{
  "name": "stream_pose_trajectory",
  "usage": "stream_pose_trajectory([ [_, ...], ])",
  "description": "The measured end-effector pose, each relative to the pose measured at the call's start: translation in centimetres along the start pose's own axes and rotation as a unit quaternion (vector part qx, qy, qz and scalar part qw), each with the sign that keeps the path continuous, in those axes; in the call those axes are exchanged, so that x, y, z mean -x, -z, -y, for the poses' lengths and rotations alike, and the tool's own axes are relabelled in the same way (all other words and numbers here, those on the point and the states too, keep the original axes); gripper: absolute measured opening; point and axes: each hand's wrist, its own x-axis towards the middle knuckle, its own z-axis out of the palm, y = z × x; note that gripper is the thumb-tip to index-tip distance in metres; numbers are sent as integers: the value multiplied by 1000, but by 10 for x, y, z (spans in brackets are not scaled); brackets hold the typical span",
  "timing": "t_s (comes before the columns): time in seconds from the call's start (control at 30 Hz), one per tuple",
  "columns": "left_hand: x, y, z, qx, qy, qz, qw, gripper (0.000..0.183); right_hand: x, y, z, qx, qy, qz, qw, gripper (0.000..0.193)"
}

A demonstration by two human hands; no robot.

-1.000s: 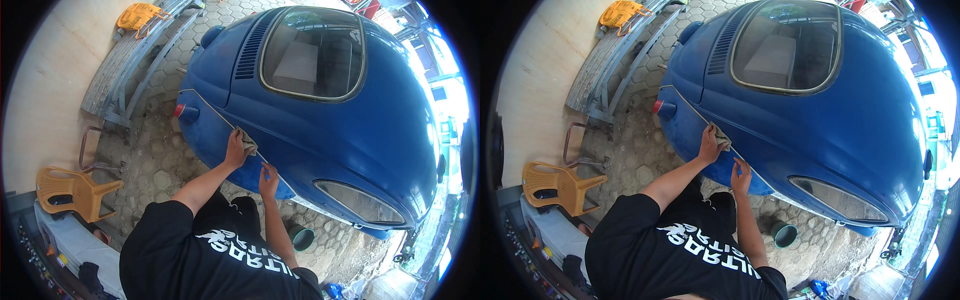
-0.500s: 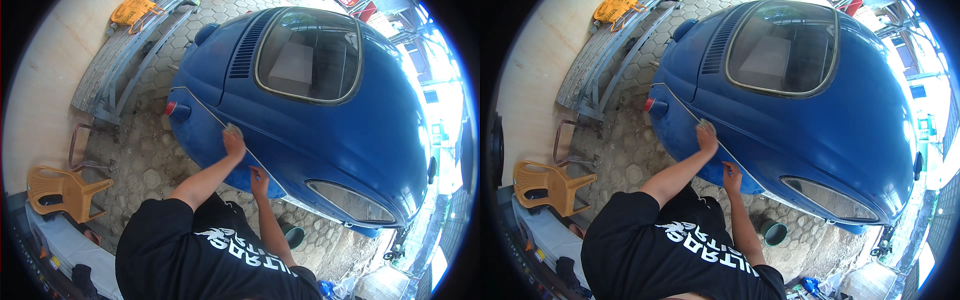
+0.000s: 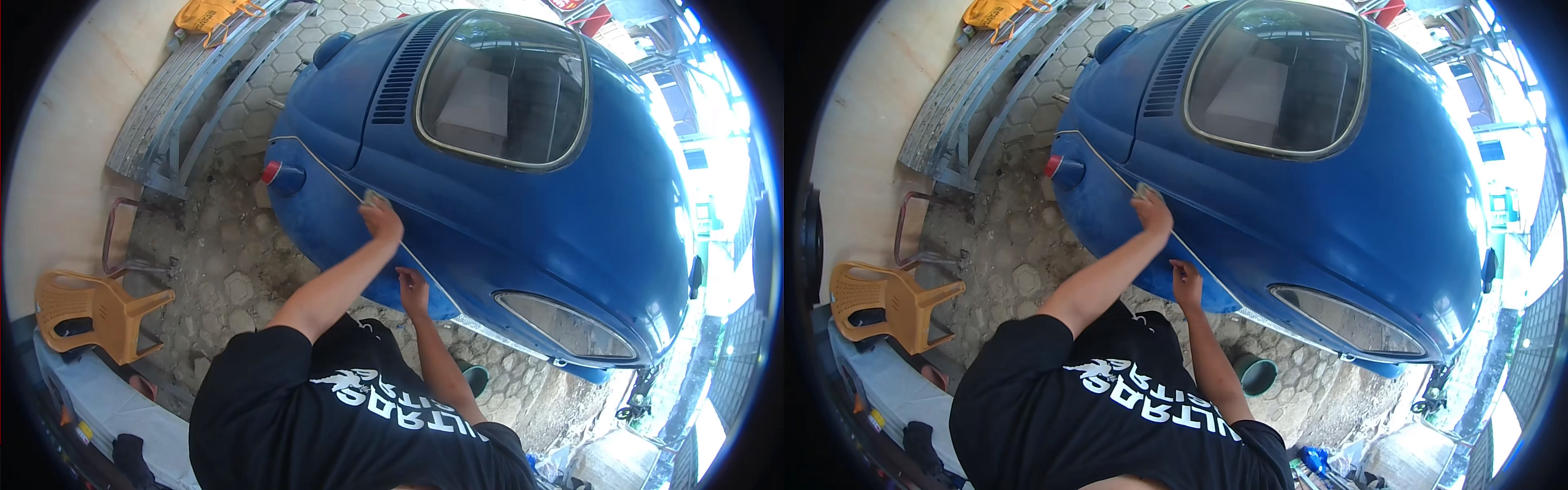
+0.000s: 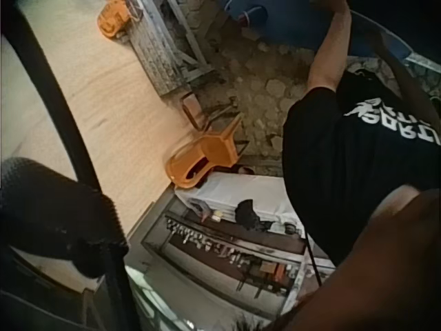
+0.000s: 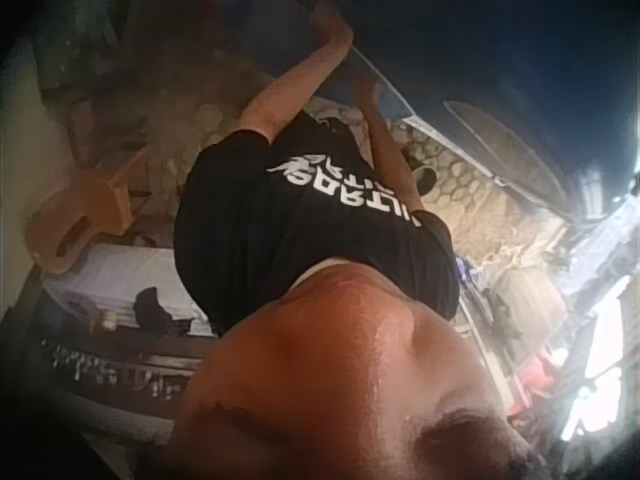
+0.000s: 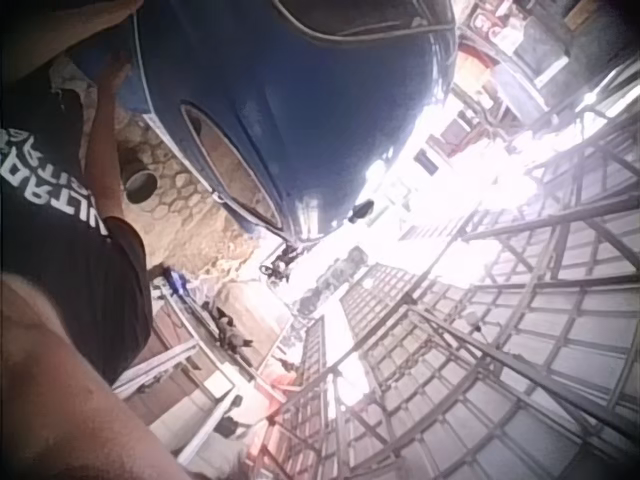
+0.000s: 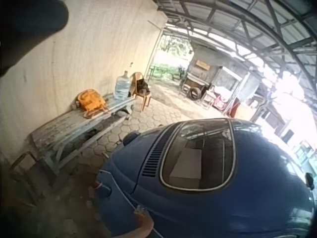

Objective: The person is wet sanding the blue exterior of a vintage car using sandpaper and a bucket of water.

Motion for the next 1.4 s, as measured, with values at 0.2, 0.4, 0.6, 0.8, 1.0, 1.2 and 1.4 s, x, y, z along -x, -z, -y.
stream_pose_trajectory([
  [0.2,72,26,-16,-106,-48,215,970,57,7,9,-12,48,-54,-9,997,15],
  [0.4,16,19,3,-116,-101,182,971,61,-22,10,7,59,62,16,996,15],
  [0.6,-110,11,12,-209,-56,36,976,39,-37,-7,34,152,105,105,977,20],
  [0.8,-93,33,19,-298,-127,146,935,35,-21,-9,35,83,39,139,986,19],
  [1.0,-15,73,16,-115,-189,381,898,38,-9,-12,11,58,54,114,990,17],
  [1.2,-88,88,-24,-171,-419,56,890,34,-14,-12,43,52,67,132,988,17],
  [1.4,-105,76,-24,-197,-549,208,785,34,-5,-8,50,45,74,126,988,19],
])
